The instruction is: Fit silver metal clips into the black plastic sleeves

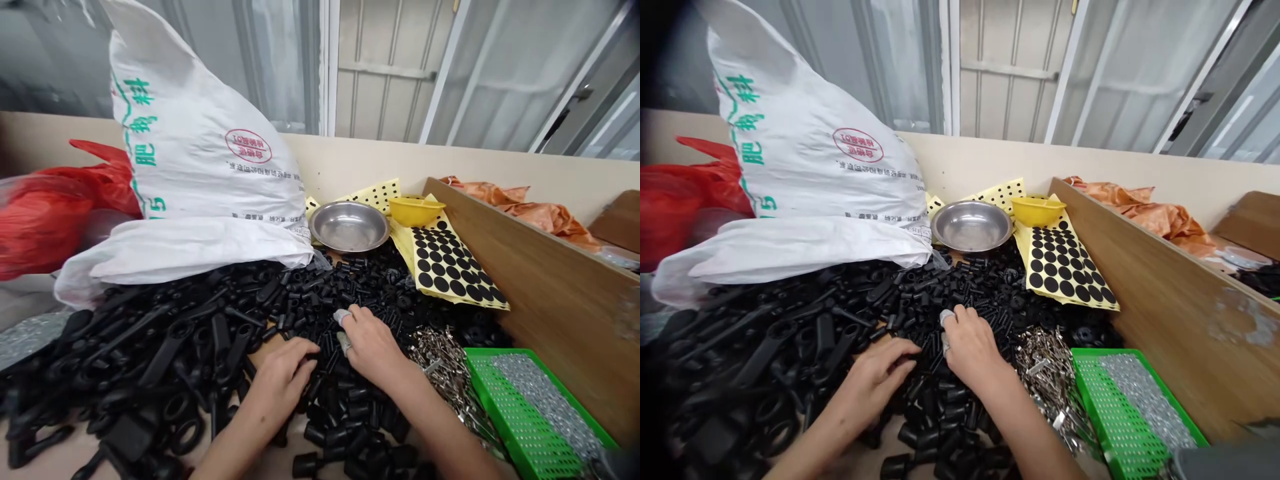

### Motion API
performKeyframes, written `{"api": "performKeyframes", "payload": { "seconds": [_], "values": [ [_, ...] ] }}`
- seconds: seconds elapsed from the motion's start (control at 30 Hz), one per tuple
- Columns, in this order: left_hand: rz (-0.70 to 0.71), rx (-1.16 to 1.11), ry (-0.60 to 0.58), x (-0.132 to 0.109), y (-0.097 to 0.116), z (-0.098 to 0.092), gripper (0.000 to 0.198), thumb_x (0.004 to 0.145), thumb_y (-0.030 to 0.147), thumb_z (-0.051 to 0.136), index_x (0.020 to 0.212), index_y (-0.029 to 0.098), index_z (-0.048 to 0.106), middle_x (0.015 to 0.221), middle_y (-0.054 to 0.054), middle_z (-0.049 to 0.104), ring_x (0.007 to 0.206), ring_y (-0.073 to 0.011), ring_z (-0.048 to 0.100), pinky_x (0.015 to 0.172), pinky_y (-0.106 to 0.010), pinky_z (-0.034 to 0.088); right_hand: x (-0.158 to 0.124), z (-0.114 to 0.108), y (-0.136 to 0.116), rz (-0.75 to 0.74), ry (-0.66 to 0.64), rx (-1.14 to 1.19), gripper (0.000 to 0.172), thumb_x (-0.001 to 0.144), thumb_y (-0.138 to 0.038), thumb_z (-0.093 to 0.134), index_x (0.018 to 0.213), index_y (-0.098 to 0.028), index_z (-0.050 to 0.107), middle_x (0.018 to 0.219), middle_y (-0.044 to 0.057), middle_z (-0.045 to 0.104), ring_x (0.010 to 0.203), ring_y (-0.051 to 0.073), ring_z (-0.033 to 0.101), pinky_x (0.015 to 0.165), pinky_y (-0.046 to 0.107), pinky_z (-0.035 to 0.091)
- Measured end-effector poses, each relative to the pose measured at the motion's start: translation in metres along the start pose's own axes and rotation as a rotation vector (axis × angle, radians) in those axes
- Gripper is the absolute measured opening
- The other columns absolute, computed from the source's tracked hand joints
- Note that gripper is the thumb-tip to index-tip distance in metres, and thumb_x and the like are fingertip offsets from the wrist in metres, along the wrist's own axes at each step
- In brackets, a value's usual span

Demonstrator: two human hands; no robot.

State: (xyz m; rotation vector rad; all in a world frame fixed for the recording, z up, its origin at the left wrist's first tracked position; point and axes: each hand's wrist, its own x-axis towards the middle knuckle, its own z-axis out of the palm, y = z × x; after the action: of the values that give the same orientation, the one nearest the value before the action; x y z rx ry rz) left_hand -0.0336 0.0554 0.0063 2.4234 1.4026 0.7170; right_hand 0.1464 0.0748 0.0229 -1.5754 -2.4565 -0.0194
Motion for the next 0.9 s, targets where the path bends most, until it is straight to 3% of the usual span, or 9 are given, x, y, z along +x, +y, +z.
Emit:
{"api": "performKeyframes", "payload": {
  "seconds": [0.13,0.3,0.53,0.73,0.9],
  "values": [
    [0.018,0.109,0.003,0.026,-0.012,0.006,0.033,0.078,0.001,0.040,0.099,0.017,0.059,0.098,-0.008,0.064,0.093,-0.0209,0.059,0.083,-0.032,0.048,0.014,0.010,0.000,-0.065,-0.034,-0.080,0.023,0.077,-0.003,0.048,0.093,-0.018,0.055,0.093,0.009,0.056,0.086,0.024,0.051,0.068,0.033,0.044],
    [0.061,0.188,-0.052,0.045,-0.024,0.020,0.047,0.072,-0.006,0.041,0.104,0.023,0.058,0.098,-0.004,0.059,0.094,-0.0194,0.055,0.082,-0.030,0.045,0.012,0.012,0.014,-0.041,-0.050,-0.122,0.023,0.078,-0.001,0.042,0.092,-0.015,0.054,0.091,0.010,0.057,0.085,0.023,0.052,0.071,0.032,0.044],
    [0.095,0.234,-0.136,0.056,-0.031,0.023,0.023,0.081,0.005,0.044,0.087,0.020,0.060,0.089,-0.005,0.056,0.085,-0.0215,0.054,0.075,-0.032,0.046,0.010,0.007,0.010,-0.048,-0.109,-0.121,0.021,0.077,-0.013,0.050,0.097,-0.018,0.053,0.095,0.008,0.058,0.087,0.023,0.055,0.071,0.034,0.043],
    [0.083,0.151,-0.163,0.056,-0.032,0.022,0.029,0.082,0.005,0.040,0.092,0.019,0.063,0.088,-0.006,0.058,0.087,-0.0206,0.056,0.078,-0.030,0.044,0.015,0.008,0.008,-0.038,-0.112,-0.132,0.020,0.081,-0.014,0.046,0.099,-0.018,0.054,0.095,0.010,0.060,0.088,0.024,0.056,0.074,0.037,0.041],
    [0.006,0.045,-0.106,0.060,-0.025,0.019,0.030,0.073,0.005,0.044,0.091,0.018,0.065,0.085,-0.005,0.061,0.084,-0.0205,0.059,0.077,-0.030,0.046,0.015,0.009,0.007,-0.042,-0.097,-0.131,0.025,0.077,-0.020,0.051,0.101,-0.015,0.053,0.094,0.010,0.061,0.085,0.025,0.057,0.075,0.038,0.040]
  ]
}}
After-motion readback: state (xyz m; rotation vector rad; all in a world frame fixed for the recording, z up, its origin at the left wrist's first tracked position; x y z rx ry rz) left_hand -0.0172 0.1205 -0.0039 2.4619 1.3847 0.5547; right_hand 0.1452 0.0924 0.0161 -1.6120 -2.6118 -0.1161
